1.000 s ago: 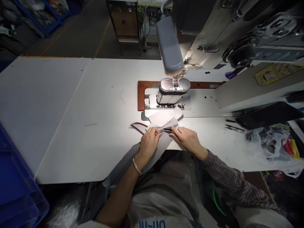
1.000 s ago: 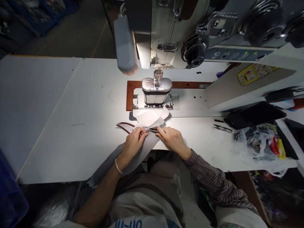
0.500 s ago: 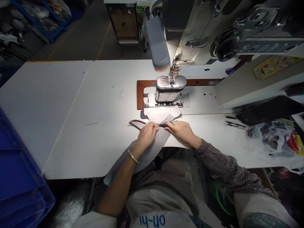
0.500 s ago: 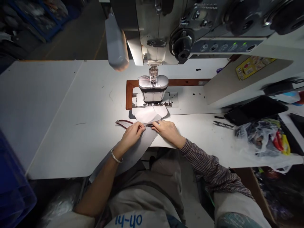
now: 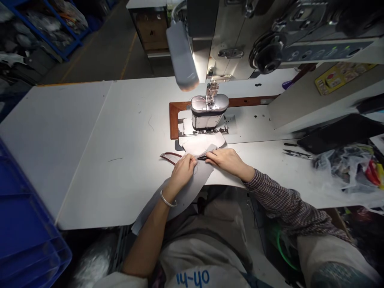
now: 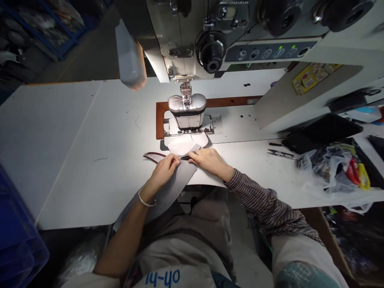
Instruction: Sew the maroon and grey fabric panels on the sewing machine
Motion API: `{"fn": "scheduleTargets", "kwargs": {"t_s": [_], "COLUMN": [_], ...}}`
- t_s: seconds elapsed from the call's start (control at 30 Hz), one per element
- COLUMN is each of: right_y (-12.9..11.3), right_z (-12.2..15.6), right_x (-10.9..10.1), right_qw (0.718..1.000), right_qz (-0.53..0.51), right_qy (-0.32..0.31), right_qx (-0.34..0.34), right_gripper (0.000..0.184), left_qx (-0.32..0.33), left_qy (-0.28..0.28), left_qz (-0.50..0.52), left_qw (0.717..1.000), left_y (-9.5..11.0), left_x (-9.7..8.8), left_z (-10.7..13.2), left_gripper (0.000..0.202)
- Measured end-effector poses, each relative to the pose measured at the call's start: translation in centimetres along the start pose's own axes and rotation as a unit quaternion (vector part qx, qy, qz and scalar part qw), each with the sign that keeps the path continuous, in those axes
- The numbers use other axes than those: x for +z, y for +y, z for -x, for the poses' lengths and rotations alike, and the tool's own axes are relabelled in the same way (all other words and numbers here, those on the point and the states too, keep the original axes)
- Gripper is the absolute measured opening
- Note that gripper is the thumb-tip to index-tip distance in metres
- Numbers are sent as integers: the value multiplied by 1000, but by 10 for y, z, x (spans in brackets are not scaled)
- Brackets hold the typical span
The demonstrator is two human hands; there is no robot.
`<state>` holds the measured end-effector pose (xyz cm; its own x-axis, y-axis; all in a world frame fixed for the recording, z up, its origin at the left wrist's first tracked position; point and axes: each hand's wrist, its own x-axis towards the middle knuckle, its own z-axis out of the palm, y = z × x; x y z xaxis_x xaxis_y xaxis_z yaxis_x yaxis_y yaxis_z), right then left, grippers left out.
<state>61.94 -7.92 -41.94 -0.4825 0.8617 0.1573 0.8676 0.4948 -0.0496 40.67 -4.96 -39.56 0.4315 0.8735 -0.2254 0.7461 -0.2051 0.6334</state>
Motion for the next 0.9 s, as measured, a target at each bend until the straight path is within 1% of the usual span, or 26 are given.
{"fn": "scheduleTargets", "kwargs": {"t_s": [0.13,0.27,0.5,0.6,0.73,0.9], "right_y": [2,7,11,10,10,14], "right_z": [-6,-15,-32,-39,-47,-56], "right_x": [-6,-18,-39,-43,-44,-51], "right_qw": [1000,998,992,988,983,973], "right_qz": [15,27,47,51,58,61], "right_qy": [-3,-36,-86,-97,-106,-148], "right_qx": [-14,-43,-81,-107,-140,-164], "right_gripper": [37,29,24,22,20,24], "left_qx": [10,6,-4,-9,2,16], "left_qy": [-6,-8,-27,-21,-6,3], "left_qz": [-6,-9,23,24,16,21], "left_qw": [1000,1000,999,999,1000,1000], "left_y": [-1,-4,-8,-6,-3,-4], "left_x": [1,1,-2,-1,1,3], "left_z": [0,-2,-4,-3,0,4], "left_gripper": [13,12,13,13,13,13]}}
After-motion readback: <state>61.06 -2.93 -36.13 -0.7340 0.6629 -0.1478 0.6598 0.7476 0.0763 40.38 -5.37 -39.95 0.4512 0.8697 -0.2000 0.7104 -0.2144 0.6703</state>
